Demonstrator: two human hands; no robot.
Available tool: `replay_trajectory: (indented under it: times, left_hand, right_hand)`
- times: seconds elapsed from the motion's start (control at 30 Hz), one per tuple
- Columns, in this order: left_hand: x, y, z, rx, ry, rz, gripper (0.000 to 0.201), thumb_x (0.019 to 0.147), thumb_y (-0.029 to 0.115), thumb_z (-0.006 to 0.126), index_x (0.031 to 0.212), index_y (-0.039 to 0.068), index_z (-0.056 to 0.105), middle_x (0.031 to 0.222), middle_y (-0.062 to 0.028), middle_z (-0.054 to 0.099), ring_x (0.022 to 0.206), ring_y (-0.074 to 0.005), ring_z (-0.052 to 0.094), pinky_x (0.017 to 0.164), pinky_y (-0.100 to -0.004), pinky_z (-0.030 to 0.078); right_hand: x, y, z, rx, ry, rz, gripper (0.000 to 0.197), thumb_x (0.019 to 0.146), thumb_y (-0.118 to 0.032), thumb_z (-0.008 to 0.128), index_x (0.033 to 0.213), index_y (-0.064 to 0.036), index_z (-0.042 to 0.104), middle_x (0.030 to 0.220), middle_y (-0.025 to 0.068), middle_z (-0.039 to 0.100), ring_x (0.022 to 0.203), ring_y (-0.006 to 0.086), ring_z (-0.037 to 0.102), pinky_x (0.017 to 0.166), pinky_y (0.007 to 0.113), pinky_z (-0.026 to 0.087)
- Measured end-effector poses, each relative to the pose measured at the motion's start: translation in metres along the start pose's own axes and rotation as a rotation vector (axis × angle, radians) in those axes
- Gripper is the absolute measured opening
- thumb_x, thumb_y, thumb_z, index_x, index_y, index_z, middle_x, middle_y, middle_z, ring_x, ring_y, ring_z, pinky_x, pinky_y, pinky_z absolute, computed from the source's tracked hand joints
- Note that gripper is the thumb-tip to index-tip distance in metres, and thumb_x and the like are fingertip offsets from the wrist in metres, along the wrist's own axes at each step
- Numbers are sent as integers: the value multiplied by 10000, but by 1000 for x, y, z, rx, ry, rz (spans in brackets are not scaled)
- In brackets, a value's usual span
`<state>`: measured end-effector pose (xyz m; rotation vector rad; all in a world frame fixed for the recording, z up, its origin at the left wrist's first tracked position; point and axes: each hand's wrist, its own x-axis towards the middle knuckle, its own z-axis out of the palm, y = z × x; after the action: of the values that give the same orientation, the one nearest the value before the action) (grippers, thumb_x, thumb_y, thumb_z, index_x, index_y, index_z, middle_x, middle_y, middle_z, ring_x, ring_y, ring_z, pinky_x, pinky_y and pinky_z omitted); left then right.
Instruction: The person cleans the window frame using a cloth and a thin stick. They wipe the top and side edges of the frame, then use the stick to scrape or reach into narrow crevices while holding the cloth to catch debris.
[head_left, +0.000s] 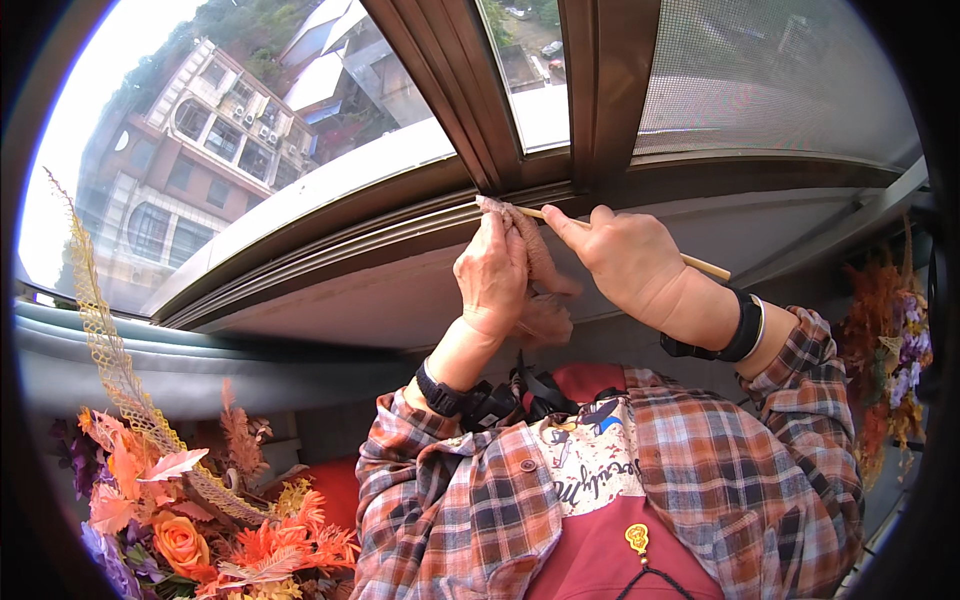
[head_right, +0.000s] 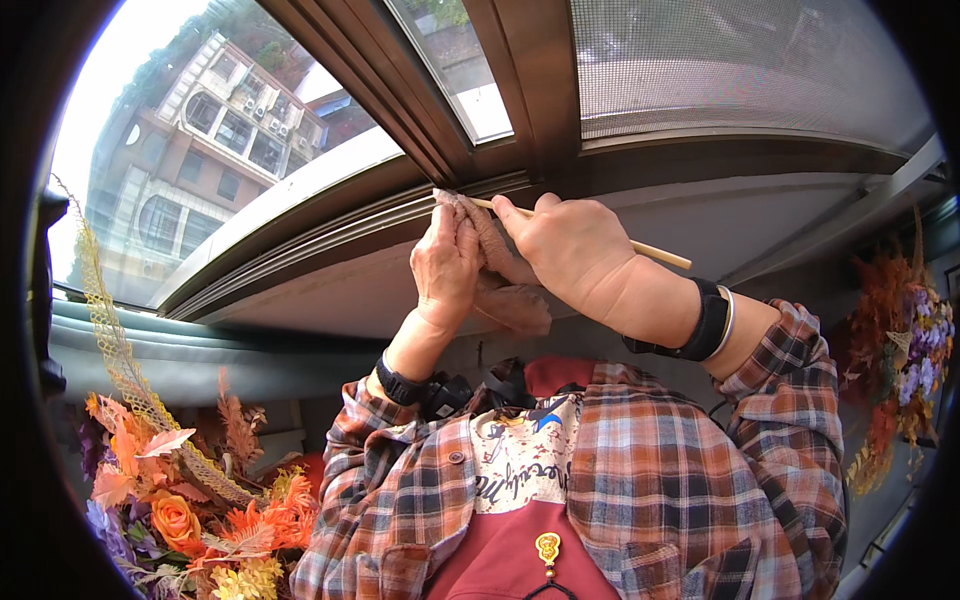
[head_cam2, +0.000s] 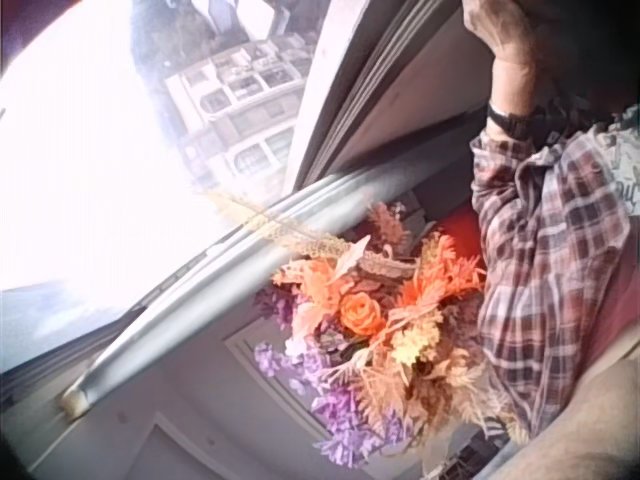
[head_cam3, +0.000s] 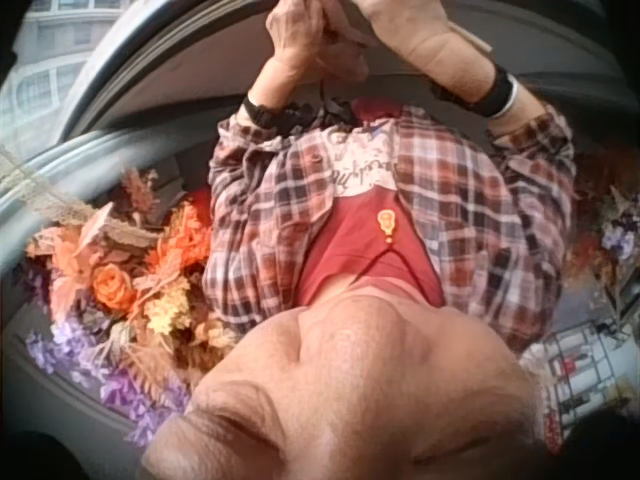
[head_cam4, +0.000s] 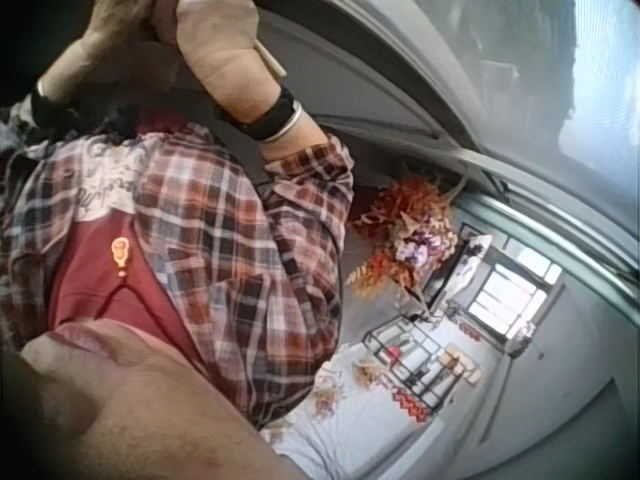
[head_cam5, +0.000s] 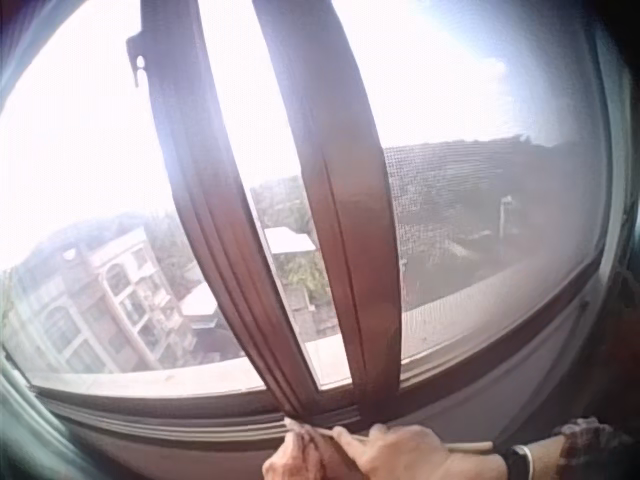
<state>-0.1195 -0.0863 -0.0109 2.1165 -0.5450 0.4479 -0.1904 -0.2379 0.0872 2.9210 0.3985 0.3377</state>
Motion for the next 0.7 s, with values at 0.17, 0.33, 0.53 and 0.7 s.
replay_trajectory:
  times: [0.17,0.33,0.53,0.7]
  left_hand:
    - [-15,-19,-24,-284,-252,-21,170,915,177,609,1010,39,580,856,-214,652,802,-412,641,684,-457,517]
    - [-28,-76,-59,-283,-485,-178,272,820,150,723,1037,5,648,875,-145,699,806,-211,672,757,-332,534]
    - [-45,-113,-69,-1179,-308,-509,167,929,159,655,1026,27,627,956,-39,653,871,-175,621,817,-295,505]
    - [-50,-124,-73,-1576,-229,-516,178,970,191,540,1026,24,568,912,-78,580,810,-183,548,800,-332,485]
  right_hand:
    - [-16,-3,-33,23,-50,2,505,831,-41,604,1310,-200,619,708,94,581,610,254,635,549,339,525]
    - [-38,26,-45,92,-131,12,394,877,-104,622,1249,-228,659,722,83,611,621,256,643,555,355,521]
    - [-26,10,-24,325,127,78,446,859,-42,648,1279,-189,643,684,91,553,611,271,591,559,387,491]
    - [0,-9,-19,395,227,-31,362,836,13,627,1183,-88,650,786,107,630,723,276,623,611,379,518]
